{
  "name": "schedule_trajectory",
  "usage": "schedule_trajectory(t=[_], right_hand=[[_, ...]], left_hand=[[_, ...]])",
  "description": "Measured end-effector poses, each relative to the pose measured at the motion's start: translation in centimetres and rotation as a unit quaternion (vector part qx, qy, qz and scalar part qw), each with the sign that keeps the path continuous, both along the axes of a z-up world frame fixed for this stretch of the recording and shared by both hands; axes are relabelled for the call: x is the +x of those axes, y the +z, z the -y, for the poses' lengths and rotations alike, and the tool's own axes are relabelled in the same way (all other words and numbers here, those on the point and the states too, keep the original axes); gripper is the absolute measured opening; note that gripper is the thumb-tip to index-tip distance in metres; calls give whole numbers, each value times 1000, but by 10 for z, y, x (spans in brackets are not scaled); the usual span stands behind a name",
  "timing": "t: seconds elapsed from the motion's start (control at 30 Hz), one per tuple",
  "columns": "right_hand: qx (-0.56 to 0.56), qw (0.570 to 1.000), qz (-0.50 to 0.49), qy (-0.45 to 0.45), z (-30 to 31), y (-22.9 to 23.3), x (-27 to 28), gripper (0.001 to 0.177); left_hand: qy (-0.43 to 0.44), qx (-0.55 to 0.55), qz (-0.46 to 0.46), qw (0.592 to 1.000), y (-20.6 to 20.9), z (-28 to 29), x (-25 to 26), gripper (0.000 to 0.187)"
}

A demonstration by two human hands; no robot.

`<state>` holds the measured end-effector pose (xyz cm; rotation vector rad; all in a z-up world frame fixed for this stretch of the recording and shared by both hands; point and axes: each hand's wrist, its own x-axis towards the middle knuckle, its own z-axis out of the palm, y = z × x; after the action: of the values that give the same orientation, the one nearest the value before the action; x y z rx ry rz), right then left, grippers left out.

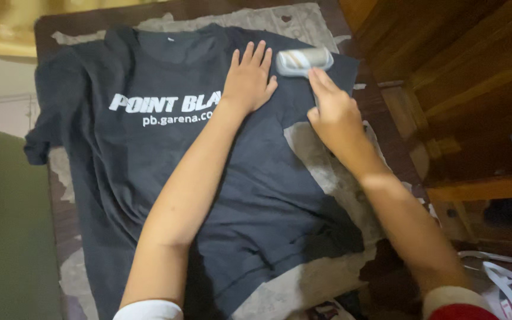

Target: The person uses a lint roller to clean a beige t-shirt with a cartoon graphic, then hangs it on a hanger. Next, they lay out a black t-shirt and roll it with the lint roller to remove lint.

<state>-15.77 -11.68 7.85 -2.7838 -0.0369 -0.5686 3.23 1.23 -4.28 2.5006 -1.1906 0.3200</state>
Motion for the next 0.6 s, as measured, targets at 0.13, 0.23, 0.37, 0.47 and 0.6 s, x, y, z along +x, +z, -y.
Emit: schedule_trajectory(t=[0.13, 0.23, 0.37, 0.47, 0.6], right_hand=[[-14, 998, -64, 10, -6, 28, -50, 62], [-43, 982, -172, -60, -21, 45, -81, 67], [-79, 972, -197, -105, -32, 50, -90, 65], [-68, 991, -98, -55, -25, 42, -84, 61], [-62, 996, -42, -46, -12, 24, -40, 60]], left_hand=[[8, -2, 13, 1000, -8, 0, 0, 70], [14, 9, 6, 1000, -11, 2, 0, 72], [17, 10, 5, 1000, -7, 3, 3, 73], [18, 11, 0, 1000, -10, 0, -5, 73], [19, 9, -2, 1000, -1, -3, -3, 73]])
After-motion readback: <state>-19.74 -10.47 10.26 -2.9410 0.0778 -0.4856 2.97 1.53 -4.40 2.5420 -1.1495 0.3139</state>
